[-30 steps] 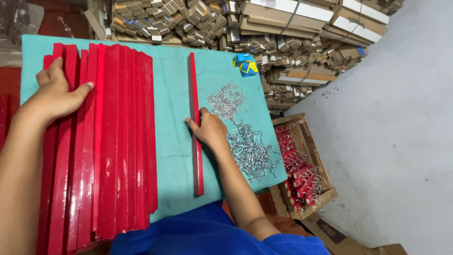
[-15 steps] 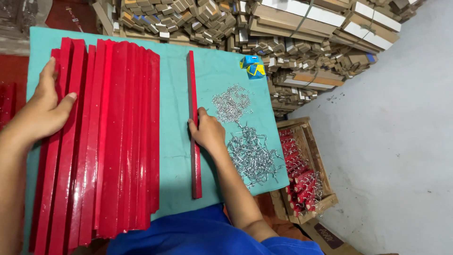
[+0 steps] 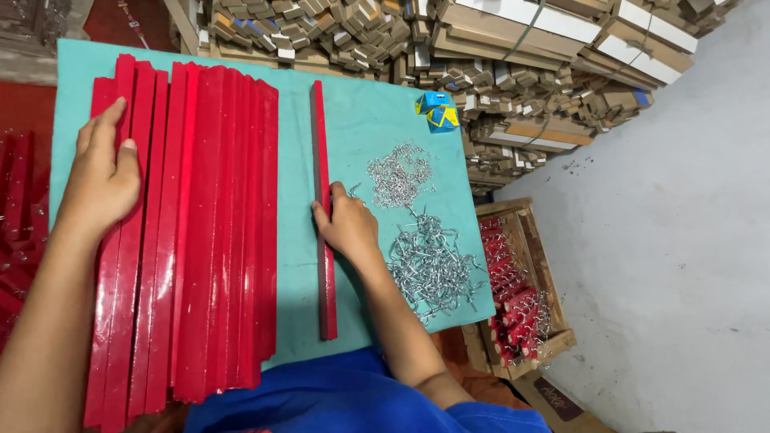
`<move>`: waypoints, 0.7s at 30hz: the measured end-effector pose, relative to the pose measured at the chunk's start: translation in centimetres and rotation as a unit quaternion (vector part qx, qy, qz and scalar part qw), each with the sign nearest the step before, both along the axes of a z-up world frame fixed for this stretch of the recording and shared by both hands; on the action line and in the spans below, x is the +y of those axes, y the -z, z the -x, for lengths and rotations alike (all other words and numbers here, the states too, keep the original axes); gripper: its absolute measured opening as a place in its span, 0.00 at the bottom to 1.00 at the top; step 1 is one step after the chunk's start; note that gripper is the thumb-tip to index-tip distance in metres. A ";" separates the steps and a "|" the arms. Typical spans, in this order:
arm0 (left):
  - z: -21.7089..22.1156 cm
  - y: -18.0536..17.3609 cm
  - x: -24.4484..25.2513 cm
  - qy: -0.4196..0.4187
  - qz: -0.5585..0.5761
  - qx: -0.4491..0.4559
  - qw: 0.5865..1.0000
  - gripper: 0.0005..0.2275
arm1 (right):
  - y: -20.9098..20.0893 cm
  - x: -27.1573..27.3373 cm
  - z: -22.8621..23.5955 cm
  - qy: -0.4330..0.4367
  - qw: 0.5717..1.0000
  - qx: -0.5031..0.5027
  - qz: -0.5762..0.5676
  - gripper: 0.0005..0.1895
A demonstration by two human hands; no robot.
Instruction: Attaching metal clips to red metal bars and storing them in a crate
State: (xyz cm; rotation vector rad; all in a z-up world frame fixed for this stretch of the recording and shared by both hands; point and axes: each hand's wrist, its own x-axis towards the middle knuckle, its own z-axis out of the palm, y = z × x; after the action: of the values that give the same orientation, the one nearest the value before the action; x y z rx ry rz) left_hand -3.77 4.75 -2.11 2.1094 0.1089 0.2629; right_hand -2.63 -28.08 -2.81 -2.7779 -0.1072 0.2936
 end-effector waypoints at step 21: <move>-2.6 -2.4 -16.4 0.398 -0.365 0.043 0.841 0.26 | 1.8 -12.5 -8.1 0.035 0.993 -0.112 -0.014 0.14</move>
State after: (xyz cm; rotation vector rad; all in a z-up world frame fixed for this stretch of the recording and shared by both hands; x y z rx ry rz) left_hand -1.13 -11.68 0.31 2.6918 -0.9461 -0.3566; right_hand 5.48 -40.58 -4.59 -2.7711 -0.0687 -0.0373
